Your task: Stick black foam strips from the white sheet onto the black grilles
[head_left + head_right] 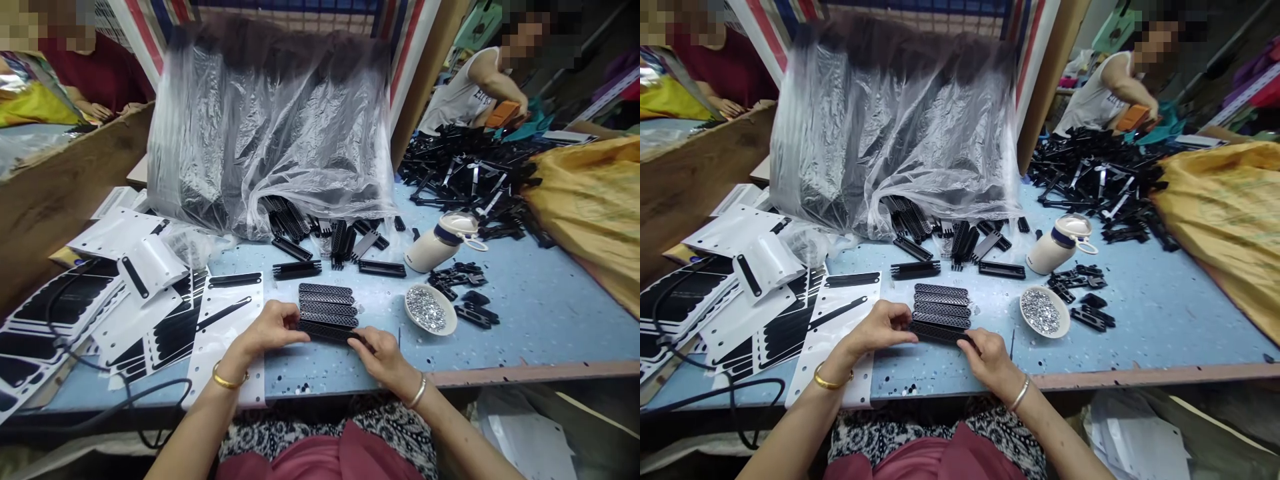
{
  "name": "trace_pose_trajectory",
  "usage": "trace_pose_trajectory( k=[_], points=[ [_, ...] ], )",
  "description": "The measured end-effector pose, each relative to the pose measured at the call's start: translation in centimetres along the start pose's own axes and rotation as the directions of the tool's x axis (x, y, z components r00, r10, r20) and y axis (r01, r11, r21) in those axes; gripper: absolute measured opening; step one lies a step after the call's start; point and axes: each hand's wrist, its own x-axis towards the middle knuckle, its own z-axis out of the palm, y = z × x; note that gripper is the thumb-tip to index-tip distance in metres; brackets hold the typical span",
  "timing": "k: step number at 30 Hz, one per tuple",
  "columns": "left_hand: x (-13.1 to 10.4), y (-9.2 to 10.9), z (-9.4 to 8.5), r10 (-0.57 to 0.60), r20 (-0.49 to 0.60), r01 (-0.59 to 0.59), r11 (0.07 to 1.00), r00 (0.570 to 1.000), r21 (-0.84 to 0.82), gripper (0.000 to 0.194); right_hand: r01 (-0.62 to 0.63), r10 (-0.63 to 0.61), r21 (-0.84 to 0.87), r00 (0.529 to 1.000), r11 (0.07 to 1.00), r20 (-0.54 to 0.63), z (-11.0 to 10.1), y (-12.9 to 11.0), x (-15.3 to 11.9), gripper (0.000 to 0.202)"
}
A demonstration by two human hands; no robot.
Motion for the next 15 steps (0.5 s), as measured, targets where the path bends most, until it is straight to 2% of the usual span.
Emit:
trace_pose_trajectory(
  k=[5, 8, 9, 11, 13, 14, 15],
  points=[
    [0.1, -0.1, 0.2, -0.045, 0.038, 0.041, 0.994, 0.998, 0.098, 0.019, -0.195, 0.199, 0.120, 0.980, 0.973, -0.023, 0.7, 0.0, 0.1, 0.026],
    [0.3, -0.3, 0.1, -0.049, 0.053, 0.041, 0.990, 0.997, 0.135, 0.025, -0.221, 0.224, 0.153, 0.974, 0.963, -0.007, 0.7, -0.1, 0.1, 0.025],
    [0.4, -0.3, 0.0, -0.038, 0.019, 0.035, 0.989, 0.999, 0.145, 0.027, -0.215, 0.219, 0.149, 0.976, 0.965, -0.011, 0.5, -0.1, 0.1, 0.025],
    [0.5, -0.5, 0.0, 0.012, -0.167, 0.017, 0.985, 0.986, 0.169, 0.027, -0.191, 0.199, 0.110, 0.978, 0.975, -0.064, 0.0, -0.1, 0.4, 0.023],
    [0.7, -0.9, 0.3, 0.088, -0.422, -0.005, 0.981, 0.902, 0.192, 0.026, -0.161, 0.169, 0.057, 0.971, 0.985, -0.168, -0.5, 0.2, 1.1, 0.021],
    [0.9, -1.1, 0.5, 0.128, -0.507, -0.025, 0.978, 0.852, 0.205, 0.028, -0.151, 0.155, 0.038, 0.963, 0.988, -0.219, -0.6, 0.4, 1.6, 0.021],
    [1.2, -1.4, 0.8, 0.167, -0.542, -0.051, 0.974, 0.824, 0.223, 0.033, -0.145, 0.148, 0.027, 0.955, 0.989, -0.259, -0.6, 0.7, 2.3, 0.022]
  ],
)
